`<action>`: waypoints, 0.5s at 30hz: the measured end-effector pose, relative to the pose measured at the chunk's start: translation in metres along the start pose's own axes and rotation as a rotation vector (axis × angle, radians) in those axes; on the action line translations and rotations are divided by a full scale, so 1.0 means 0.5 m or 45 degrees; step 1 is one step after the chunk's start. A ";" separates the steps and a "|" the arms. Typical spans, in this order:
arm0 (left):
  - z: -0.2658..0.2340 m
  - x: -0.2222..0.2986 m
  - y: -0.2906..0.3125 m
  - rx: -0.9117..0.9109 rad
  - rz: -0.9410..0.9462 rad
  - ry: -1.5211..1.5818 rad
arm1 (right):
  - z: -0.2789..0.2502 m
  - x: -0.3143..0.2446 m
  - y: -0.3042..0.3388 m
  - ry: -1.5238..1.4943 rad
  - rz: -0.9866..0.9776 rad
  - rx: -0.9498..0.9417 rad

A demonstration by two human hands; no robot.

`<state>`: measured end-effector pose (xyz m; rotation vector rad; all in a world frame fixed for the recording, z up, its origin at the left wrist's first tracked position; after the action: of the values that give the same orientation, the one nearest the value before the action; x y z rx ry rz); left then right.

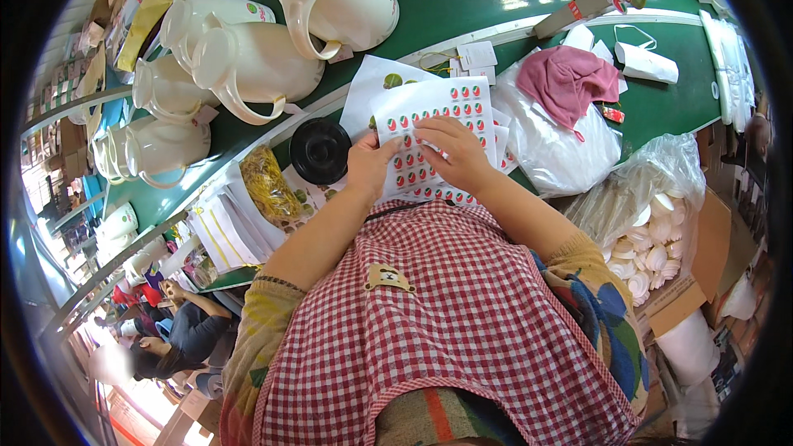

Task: The person applies small round stickers to white plastic pitchers on a green workbench, then retrieves lids from a nearby box and screws them onto the pitchers. The person repeats this sequence for several units, handling stickers, pitchers, and lids by hand.

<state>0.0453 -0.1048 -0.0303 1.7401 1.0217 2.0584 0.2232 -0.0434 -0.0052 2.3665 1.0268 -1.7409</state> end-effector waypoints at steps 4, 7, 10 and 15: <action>0.018 0.042 0.029 -0.090 -0.034 -0.164 | 0.016 0.007 -0.021 0.034 0.018 -0.046; 0.009 0.027 0.026 -0.173 0.091 -0.306 | 0.019 0.013 -0.020 0.028 -0.027 -0.064; 0.011 0.032 0.026 -0.168 0.233 -0.565 | 0.021 0.019 -0.022 0.035 -0.046 -0.072; 0.021 0.056 0.033 -0.155 0.424 -0.878 | 0.015 0.026 -0.029 0.086 -0.106 -0.088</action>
<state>0.0521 -0.0962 0.0019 2.4071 0.4082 1.4193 0.2115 -0.0286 -0.0139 2.3881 1.1909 -1.6326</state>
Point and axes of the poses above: each hand's wrist, its own y-axis away from the middle knuckle, its own z-axis out of the palm, x = y × z, the point moved 2 cm from there along -y, towards the middle knuckle, and after that the axes turned 5 degrees about -y, right-handed, at the moved point
